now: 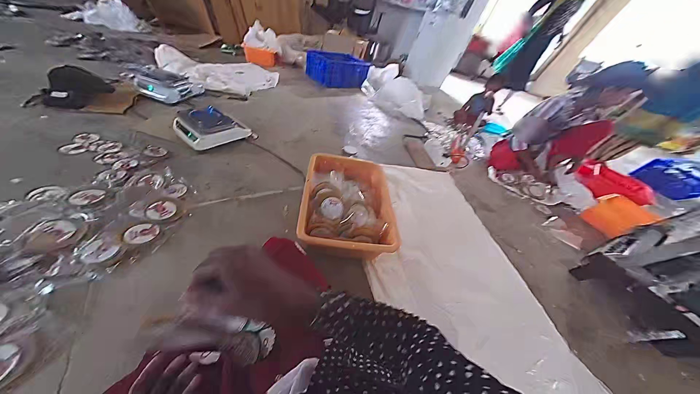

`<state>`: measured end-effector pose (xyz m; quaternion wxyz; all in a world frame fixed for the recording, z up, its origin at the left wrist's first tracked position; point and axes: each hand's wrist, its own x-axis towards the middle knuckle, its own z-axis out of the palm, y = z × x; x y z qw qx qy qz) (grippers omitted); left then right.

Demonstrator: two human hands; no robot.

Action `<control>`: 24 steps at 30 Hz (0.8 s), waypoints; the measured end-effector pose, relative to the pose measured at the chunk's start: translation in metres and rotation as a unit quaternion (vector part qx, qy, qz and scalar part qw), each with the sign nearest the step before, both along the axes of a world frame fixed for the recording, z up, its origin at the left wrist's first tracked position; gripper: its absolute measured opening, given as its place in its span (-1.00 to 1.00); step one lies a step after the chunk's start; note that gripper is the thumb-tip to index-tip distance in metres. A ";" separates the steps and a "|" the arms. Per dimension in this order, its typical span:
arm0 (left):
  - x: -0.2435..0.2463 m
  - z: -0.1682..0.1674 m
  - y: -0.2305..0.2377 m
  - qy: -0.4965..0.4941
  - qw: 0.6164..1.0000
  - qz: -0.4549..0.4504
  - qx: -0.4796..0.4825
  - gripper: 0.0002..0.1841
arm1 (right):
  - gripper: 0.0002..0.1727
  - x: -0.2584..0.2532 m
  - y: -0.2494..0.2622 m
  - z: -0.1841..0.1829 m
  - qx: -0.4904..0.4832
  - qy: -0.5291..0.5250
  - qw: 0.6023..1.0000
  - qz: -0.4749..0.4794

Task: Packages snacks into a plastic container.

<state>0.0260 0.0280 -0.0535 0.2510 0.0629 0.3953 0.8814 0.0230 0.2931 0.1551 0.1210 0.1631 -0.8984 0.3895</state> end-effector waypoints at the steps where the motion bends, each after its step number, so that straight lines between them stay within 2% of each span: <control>1: 0.001 0.006 0.004 -0.025 0.999 0.017 -0.013 -0.36 | -0.83 -0.001 0.018 0.009 0.007 0.009 0.999 -0.033; 5: 0.000 0.008 0.005 -0.051 0.997 0.025 -0.045 -0.27 | -0.83 -0.011 0.096 0.021 0.077 0.065 0.980 -0.170; 9: 0.000 0.005 0.003 -0.061 0.997 0.029 -0.025 -0.23 | -0.79 -0.024 0.170 0.013 0.155 0.053 0.958 -0.236; 11: 0.001 0.006 0.004 -0.071 0.996 0.039 -0.025 -0.21 | -0.79 -0.024 0.194 0.008 0.192 0.015 0.945 -0.264; 16: 0.000 0.005 0.005 -0.077 0.996 0.048 -0.016 -0.35 | -0.77 -0.016 0.241 -0.018 0.253 -0.061 0.919 -0.297; 20: -0.001 0.012 0.014 -0.085 0.992 0.070 -0.066 -0.33 | -0.80 -0.006 0.266 -0.041 0.267 -0.073 0.914 -0.297; 22: 0.001 0.020 0.014 -0.095 0.986 0.079 -0.111 -0.31 | -0.81 -0.003 0.250 -0.027 0.249 -0.088 0.912 -0.313; 24: 0.000 0.029 0.009 -0.114 0.981 0.072 -0.138 -0.38 | -0.72 0.002 0.233 0.000 0.234 -0.134 0.905 -0.329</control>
